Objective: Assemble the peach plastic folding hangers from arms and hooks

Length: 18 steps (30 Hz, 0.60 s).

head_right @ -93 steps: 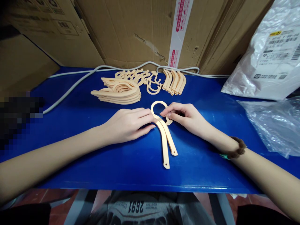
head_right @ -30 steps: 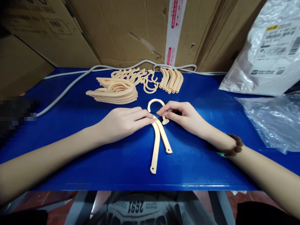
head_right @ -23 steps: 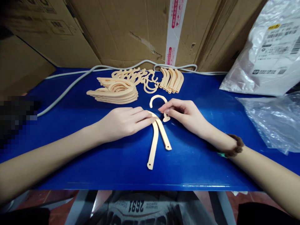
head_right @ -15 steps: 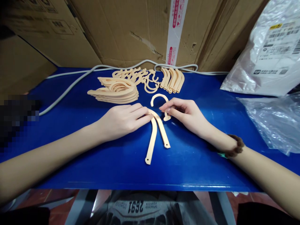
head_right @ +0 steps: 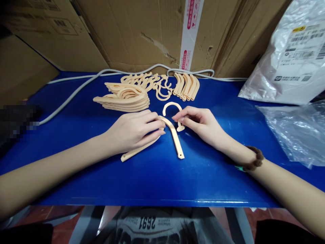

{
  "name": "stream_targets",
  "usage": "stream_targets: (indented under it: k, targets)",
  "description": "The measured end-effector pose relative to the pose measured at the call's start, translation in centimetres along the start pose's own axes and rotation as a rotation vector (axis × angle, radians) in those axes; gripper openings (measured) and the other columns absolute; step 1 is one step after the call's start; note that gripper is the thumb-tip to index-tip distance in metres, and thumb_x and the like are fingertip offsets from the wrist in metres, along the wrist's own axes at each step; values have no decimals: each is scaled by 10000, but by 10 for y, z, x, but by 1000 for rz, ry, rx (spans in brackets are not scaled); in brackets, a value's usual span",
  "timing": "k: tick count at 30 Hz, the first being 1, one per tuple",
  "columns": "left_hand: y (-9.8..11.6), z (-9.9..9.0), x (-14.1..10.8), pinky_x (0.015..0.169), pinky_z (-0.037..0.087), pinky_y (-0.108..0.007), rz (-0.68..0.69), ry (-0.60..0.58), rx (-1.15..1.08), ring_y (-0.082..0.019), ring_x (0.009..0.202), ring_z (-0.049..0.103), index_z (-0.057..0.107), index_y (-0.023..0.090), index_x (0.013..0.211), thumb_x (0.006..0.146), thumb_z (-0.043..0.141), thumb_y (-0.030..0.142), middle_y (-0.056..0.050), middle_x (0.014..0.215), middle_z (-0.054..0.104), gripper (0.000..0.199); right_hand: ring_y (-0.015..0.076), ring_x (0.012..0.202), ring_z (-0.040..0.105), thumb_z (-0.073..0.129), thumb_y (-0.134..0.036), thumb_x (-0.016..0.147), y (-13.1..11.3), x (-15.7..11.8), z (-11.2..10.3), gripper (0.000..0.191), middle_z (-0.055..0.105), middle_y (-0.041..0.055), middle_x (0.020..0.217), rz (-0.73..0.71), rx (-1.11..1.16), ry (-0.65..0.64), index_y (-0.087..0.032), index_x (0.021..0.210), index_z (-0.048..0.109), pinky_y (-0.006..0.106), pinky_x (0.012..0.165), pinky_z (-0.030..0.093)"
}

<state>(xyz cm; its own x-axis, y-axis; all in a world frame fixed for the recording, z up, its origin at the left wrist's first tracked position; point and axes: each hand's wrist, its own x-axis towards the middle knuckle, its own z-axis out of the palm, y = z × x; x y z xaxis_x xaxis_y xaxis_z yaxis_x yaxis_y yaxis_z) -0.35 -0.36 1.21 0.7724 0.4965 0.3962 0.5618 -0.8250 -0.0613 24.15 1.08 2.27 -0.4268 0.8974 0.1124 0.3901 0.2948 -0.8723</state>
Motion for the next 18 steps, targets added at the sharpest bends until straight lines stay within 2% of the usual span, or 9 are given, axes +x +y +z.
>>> stream_targets:
  k: [5, 11, 18]
  targets:
    - [2, -4, -2, 671, 431, -292, -78, -35, -17, -185, 856, 600, 636, 187, 1000, 999, 535, 390, -20, 949, 658, 227, 187, 860, 659, 661, -370, 883, 2, 0, 0, 156, 732, 13, 948, -19, -25, -18, -260, 926, 763, 324, 785, 495]
    - [1, -3, -4, 671, 447, -291, -93, -52, 47, -192, 888, 626, 626, 176, 1078, 1005, 477, 222, -32, 1003, 656, 172, 188, 848, 650, 648, -375, 895, 3, -1, 1, 171, 728, 17, 947, -37, -70, -32, -261, 940, 767, 323, 763, 490]
    - [-3, 6, -3, 739, 475, -305, -128, 8, 8, -209, 896, 646, 597, 143, 1055, 958, 524, 187, -46, 983, 665, 128, 191, 873, 650, 649, -368, 896, 1, -2, 1, 160, 724, 17, 951, -43, -69, -32, -264, 932, 765, 323, 774, 493]
